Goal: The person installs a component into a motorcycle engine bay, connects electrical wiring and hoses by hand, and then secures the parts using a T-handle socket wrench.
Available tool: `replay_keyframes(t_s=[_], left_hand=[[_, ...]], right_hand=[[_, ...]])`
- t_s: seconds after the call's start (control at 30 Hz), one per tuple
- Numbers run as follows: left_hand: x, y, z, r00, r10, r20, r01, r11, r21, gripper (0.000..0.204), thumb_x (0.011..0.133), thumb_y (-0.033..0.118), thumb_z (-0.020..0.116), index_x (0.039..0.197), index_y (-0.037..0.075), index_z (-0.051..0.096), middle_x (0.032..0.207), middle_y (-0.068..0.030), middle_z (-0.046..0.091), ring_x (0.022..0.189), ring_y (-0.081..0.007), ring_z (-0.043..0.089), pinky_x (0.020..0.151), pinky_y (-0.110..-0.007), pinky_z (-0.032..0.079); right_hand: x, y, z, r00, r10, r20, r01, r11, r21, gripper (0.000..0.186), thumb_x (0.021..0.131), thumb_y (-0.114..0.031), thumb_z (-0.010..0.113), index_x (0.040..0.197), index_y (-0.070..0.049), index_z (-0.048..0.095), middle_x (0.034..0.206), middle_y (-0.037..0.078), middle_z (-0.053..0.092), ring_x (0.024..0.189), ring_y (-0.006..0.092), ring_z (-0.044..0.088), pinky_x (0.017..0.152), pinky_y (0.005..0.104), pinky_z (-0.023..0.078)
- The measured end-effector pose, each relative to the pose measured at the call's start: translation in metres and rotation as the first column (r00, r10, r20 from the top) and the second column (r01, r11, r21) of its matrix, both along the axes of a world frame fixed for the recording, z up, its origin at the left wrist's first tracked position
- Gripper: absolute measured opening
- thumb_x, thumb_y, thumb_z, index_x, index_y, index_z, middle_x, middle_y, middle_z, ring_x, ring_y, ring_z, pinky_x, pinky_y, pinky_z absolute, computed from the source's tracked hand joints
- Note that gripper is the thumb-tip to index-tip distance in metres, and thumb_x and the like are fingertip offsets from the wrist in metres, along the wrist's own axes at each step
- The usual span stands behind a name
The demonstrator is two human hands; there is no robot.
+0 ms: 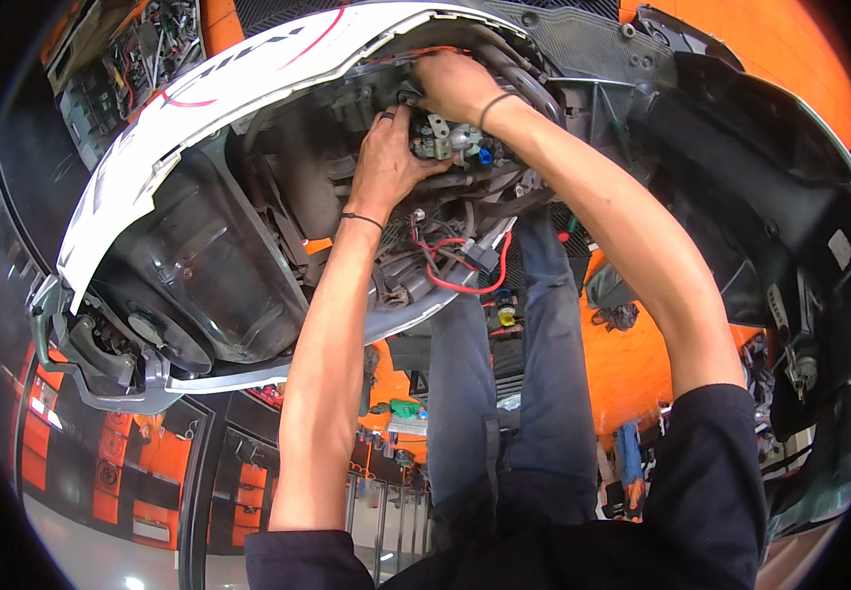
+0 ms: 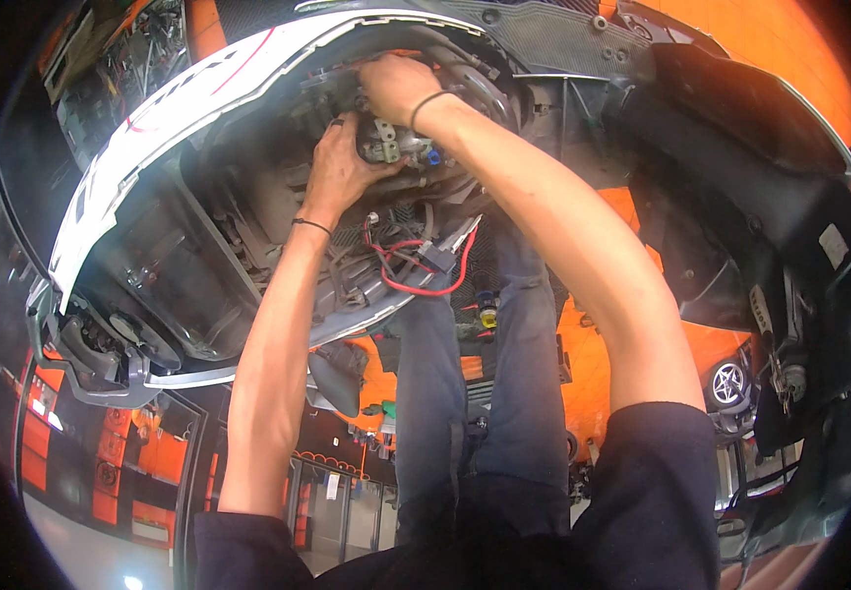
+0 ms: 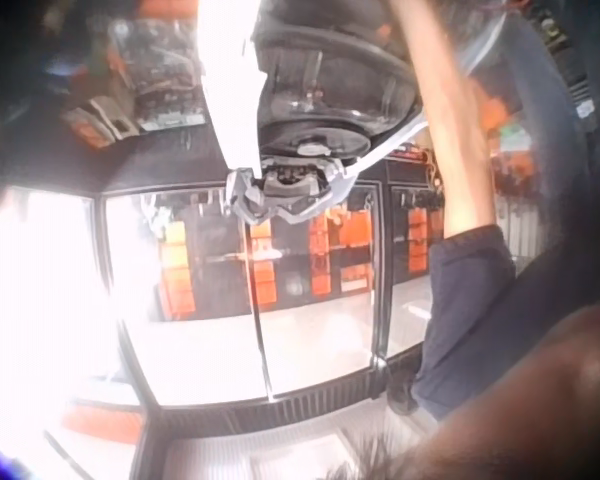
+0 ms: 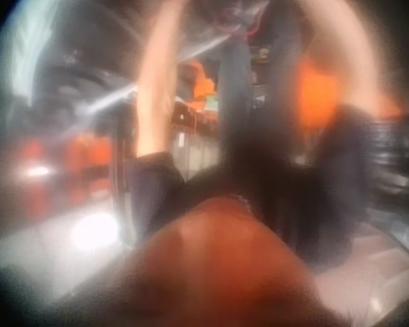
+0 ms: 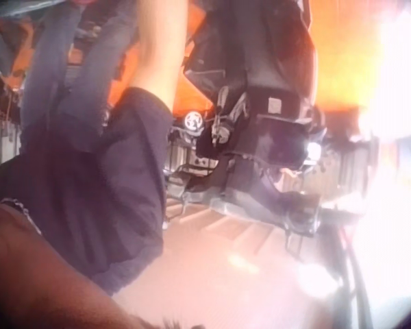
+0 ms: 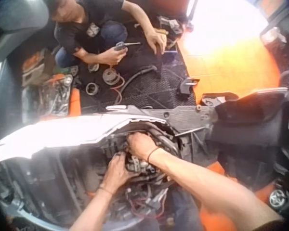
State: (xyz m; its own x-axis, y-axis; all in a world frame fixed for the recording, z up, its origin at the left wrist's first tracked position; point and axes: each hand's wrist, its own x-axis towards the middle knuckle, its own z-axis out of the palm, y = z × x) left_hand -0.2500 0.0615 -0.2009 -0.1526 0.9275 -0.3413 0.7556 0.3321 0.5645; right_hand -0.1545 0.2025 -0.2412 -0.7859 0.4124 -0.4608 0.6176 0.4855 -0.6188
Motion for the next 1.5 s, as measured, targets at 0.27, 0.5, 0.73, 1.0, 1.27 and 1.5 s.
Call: replay_keyframes(t_s=[0.27, 0.5, 0.73, 1.0, 1.27, 1.5], left_hand=[[-0.002, -0.004, -0.003, 0.999, 0.021, 0.040, -0.021, 1.000, -0.004, 0.076, 0.057, 0.029, 0.093, 0.115, -0.006, 0.057, 0.107, -0.0222, 0.064, 0.105, -0.0410, 0.060, 0.094, -0.046, 0.051], [-0.001, -0.004, -0.007, 0.998, 0.015, 0.053, -0.014, 1.000, -0.016, 0.080, 0.057, 0.031, 0.094, 0.118, -0.006, 0.056, 0.103, -0.0232, 0.065, 0.103, -0.0420, 0.061, 0.093, -0.046, 0.051], [-0.002, -0.006, -0.007, 1.000, 0.009, 0.000, -0.009, 0.999, 0.047, 0.080, 0.060, 0.041, 0.093, 0.117, -0.004, 0.059, 0.097, -0.0231, 0.066, 0.091, -0.0406, 0.065, 0.083, -0.047, 0.053], [-0.003, -0.003, -0.006, 1.000, -0.024, -0.009, 0.024, 0.998, 0.053, 0.074, 0.061, 0.042, 0.092, 0.111, -0.001, 0.059, 0.100, -0.0193, 0.065, 0.092, -0.0380, 0.063, 0.082, -0.046, 0.051], [0.001, 0.000, -0.008, 0.999, -0.041, 0.014, 0.041, 0.999, 0.030, 0.072, 0.063, 0.041, 0.091, 0.112, -0.001, 0.057, 0.098, -0.0190, 0.064, 0.091, -0.0382, 0.062, 0.082, -0.047, 0.050], [-0.003, -0.006, -0.006, 0.999, -0.012, 0.035, 0.012, 1.000, 0.021, 0.077, 0.065, 0.037, 0.091, 0.122, -0.002, 0.056, 0.111, -0.0226, 0.064, 0.103, -0.0419, 0.062, 0.093, -0.047, 0.050]], right_hand=[[0.046, -0.012, 0.032, 0.961, -0.019, -0.277, 0.130, 0.912, 0.389, 0.037, 0.082, -0.014, 0.067, 0.117, -0.002, 0.066, 0.104, 0.025, 0.066, 0.098, 0.0399, 0.064, 0.086, 0.0456, 0.052], [0.029, 0.004, -0.006, 0.922, 0.170, -0.347, -0.024, 0.922, 0.387, 0.040, 0.078, -0.010, 0.067, 0.117, -0.006, 0.064, 0.094, 0.018, 0.071, 0.090, 0.0352, 0.069, 0.081, 0.0453, 0.054], [0.017, 0.000, -0.025, 0.980, 0.164, -0.115, -0.132, 0.960, 0.249, 0.028, 0.075, -0.023, 0.077, 0.096, -0.006, 0.072, 0.083, 0.017, 0.072, 0.081, 0.0356, 0.071, 0.075, 0.0462, 0.057], [0.002, -0.002, -0.028, 0.989, 0.140, -0.057, -0.128, 0.977, 0.172, 0.028, 0.078, -0.028, 0.078, 0.094, -0.005, 0.075, 0.093, 0.018, 0.074, 0.089, 0.0364, 0.072, 0.079, 0.0455, 0.057], [0.006, 0.000, -0.038, 0.982, 0.098, -0.163, -0.062, 0.976, 0.209, 0.030, 0.079, -0.030, 0.077, 0.097, -0.006, 0.074, 0.095, 0.018, 0.073, 0.094, 0.0360, 0.071, 0.081, 0.0451, 0.057], [0.031, 0.009, 0.012, 0.992, 0.123, 0.025, -0.125, 0.988, 0.088, 0.035, 0.082, -0.026, 0.073, 0.111, -0.008, 0.071, 0.095, 0.020, 0.072, 0.092, 0.0378, 0.069, 0.082, 0.0480, 0.056]])
